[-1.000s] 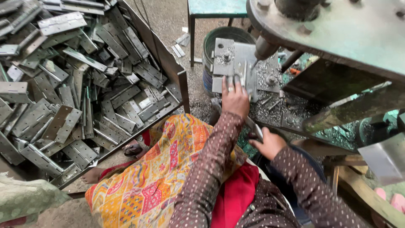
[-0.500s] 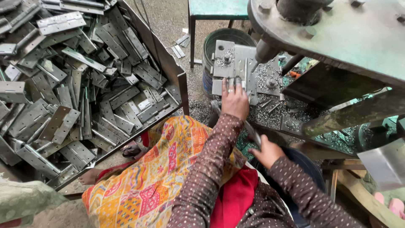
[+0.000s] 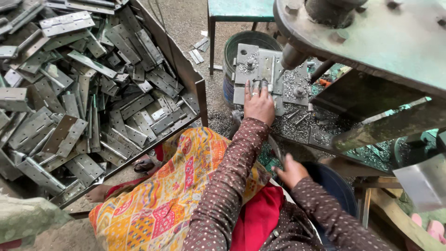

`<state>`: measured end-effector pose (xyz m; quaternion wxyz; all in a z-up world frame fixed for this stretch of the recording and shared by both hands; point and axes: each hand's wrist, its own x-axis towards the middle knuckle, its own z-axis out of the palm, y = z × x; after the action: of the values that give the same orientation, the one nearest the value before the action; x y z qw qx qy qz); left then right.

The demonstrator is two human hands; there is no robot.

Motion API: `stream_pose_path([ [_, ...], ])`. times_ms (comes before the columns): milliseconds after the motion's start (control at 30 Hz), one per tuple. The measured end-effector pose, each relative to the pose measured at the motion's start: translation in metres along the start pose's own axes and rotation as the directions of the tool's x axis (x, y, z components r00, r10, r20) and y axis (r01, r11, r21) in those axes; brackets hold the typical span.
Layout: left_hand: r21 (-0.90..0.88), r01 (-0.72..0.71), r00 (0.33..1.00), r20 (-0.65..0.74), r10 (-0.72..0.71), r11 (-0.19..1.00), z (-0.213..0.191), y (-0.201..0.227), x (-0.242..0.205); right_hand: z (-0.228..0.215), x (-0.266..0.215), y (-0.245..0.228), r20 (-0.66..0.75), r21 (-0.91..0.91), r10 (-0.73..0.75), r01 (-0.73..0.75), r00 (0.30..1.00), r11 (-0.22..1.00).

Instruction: The person sits on the floor and repeatedly picks up metal hinge pieces from a bin, places them into a manual punching machine, and operates the lever to punch holes. The processed pieces are then dropped into a pile.

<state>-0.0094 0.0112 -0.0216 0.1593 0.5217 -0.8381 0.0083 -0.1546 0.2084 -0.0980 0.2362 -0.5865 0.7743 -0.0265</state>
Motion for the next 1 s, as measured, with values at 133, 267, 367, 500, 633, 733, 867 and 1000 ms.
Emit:
stream_pose_path([
  [133, -0.065, 0.044, 0.995, 0.088, -0.038, 0.997, 0.007, -0.008, 0.028, -0.028, 0.018, 0.001, 0.026, -0.173, -0.054, 0.058, 0.998, 0.983],
  [267, -0.072, 0.070, 0.997, 0.048, -0.066, 0.995, 0.018, -0.011, 0.039, 0.025, 0.011, 0.020, -0.068, -0.070, -0.051, 0.046, 0.996, 0.996],
  [367, 0.015, 0.032, 0.996, -0.081, -0.031, 0.999, 0.015, -0.008, 0.033, 0.080, 0.010, 0.048, -0.143, 0.012, -0.062, 0.064, 0.988, 0.998],
  [500, -0.098, -0.007, 1.000, 0.006, 0.007, 0.995, -0.006, -0.012, 0.011, 0.089, 0.016, 0.067, -0.087, -0.006, -0.072, 0.072, 0.994, 0.997],
  [633, -0.293, -0.105, 0.982, -0.182, 0.052, 0.950, -0.024, -0.043, -0.028, 0.015, 0.005, 0.036, -0.166, -0.142, -0.132, 0.109, 0.977, 0.984],
  [733, -0.403, -0.106, 0.892, -0.443, -0.092, 0.909, -0.016, -0.085, -0.081, -0.046, -0.006, -0.001, 0.021, -0.032, 0.075, -0.074, 0.997, 0.997],
  [867, -0.267, 0.328, 0.774, -0.473, -0.420, 0.906, 0.007, -0.172, -0.153, -0.076, -0.005, -0.036, 0.042, -0.189, -0.024, 0.032, 0.999, 0.982],
  [1000, -0.108, 0.757, 0.627, -0.161, -0.762, 0.645, 0.026, -0.257, -0.200, -0.075, -0.005, -0.041, 0.051, -0.184, -0.024, 0.033, 0.998, 0.982],
])
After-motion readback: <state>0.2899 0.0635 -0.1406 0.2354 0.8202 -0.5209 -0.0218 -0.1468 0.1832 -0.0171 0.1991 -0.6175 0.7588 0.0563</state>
